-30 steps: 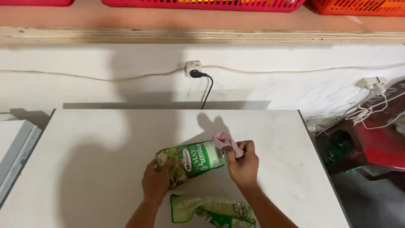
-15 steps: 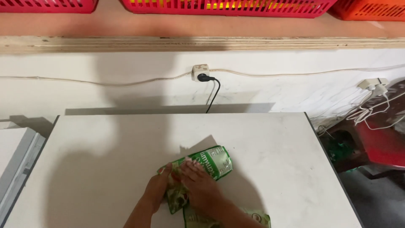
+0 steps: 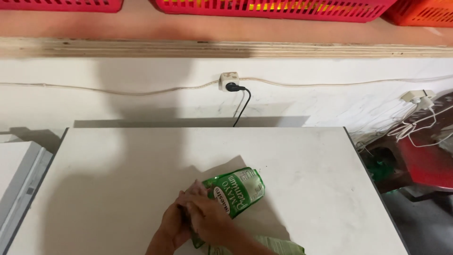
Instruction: Wiping dust off mayonnaise pouches with a cloth and placing them neatly on a grocery store shelf.
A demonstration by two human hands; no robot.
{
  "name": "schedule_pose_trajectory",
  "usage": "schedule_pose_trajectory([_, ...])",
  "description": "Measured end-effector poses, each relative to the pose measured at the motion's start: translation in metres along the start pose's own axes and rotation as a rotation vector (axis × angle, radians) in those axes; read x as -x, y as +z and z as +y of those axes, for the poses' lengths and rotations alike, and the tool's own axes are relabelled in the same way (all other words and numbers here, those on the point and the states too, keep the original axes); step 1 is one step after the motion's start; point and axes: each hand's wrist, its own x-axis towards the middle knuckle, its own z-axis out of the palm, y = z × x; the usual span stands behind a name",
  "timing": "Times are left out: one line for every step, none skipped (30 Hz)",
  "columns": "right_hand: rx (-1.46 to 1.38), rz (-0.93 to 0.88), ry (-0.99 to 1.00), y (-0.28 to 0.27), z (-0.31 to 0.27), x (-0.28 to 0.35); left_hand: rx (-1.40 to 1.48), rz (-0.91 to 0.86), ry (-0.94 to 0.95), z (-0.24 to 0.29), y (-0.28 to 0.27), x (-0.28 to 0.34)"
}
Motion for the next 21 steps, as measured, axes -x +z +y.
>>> schedule_pose_trajectory([-0.195,0.0,0.105,-0.004,0.004,-0.003,-0.003,-0.002,-0.019,0.004,0.005,0.011])
schedule_pose_trajectory([-0.387,-0.005,0.21,-0.01,0.008,-0.007,-0.003,-0.006,-0.038,0.007,0.012,0.021])
schedule_pose_trajectory([-0.386,-0.009,0.204,-0.017,0.013,-0.009,0.001,-0.006,-0.032,0.009,0.018,0.025])
schedule_pose_trajectory([-0.129,0.159,0.186,-0.024,0.019,-0.01,0.003,0.001,-0.06,0.011,0.025,0.028])
schedule_pose_trajectory([0.129,0.325,0.158,-0.031,0.025,-0.012,0.006,0.007,-0.088,0.013,0.031,0.03])
schedule_pose_trajectory([0.13,0.321,0.156,-0.023,0.024,-0.009,0.01,0.008,-0.086,0.013,0.027,0.024])
schedule_pose_trajectory([0.305,0.396,0.053,-0.014,0.024,-0.006,0.018,-0.058,-0.055,0.012,0.024,0.018])
schedule_pose_trajectory([0.482,0.47,-0.049,-0.006,0.025,-0.002,0.022,-0.124,-0.028,0.012,0.021,0.011])
schedule_pose_trajectory([0.482,0.468,-0.048,0.005,0.016,0.008,0.023,-0.124,-0.029,0.015,0.029,0.02])
schedule_pose_trajectory([0.323,0.429,-0.095,0.018,0.007,0.018,-0.032,-0.136,-0.003,0.019,0.037,0.029])
schedule_pose_trajectory([0.164,0.389,-0.142,0.029,-0.002,0.028,-0.087,-0.148,0.022,0.023,0.046,0.037])
schedule_pose_trajectory([0.165,0.399,-0.136,0.027,0.007,0.027,-0.097,-0.152,0.018,0.031,0.058,0.042])
schedule_pose_trajectory([-0.09,0.365,-0.042,0.025,0.016,0.027,-0.186,-0.085,0.008,0.038,0.071,0.048])
schedule_pose_trajectory([-0.344,0.322,0.049,0.023,0.026,0.027,-0.27,-0.017,-0.002,0.045,0.083,0.053])
schedule_pose_trajectory([-0.343,0.329,0.053,-0.006,0.013,0.024,-0.276,-0.02,-0.005,0.044,0.087,0.042])
schedule_pose_trajectory([-0.378,0.394,0.021,-0.034,-0.002,0.023,-0.315,0.018,0.015,0.042,0.087,0.034])
schedule_pose_trajectory([-0.413,0.458,-0.011,-0.061,-0.016,0.022,-0.354,0.056,0.035,0.04,0.087,0.027])
schedule_pose_trajectory([-0.416,0.457,-0.016,-0.079,-0.026,0.02,-0.354,0.058,0.041,0.038,0.1,0.03])
schedule_pose_trajectory([-0.206,0.541,-0.197,-0.097,-0.035,0.017,-0.345,0.07,0.069,0.037,0.114,0.034])
schedule_pose_trajectory([0.012,0.623,-0.374,-0.117,-0.043,0.015,-0.339,0.076,0.094,0.035,0.13,0.036])
schedule_pose_trajectory([0.013,0.628,-0.376,-0.118,-0.023,0.018,-0.343,0.073,0.097,0.035,0.138,0.04])
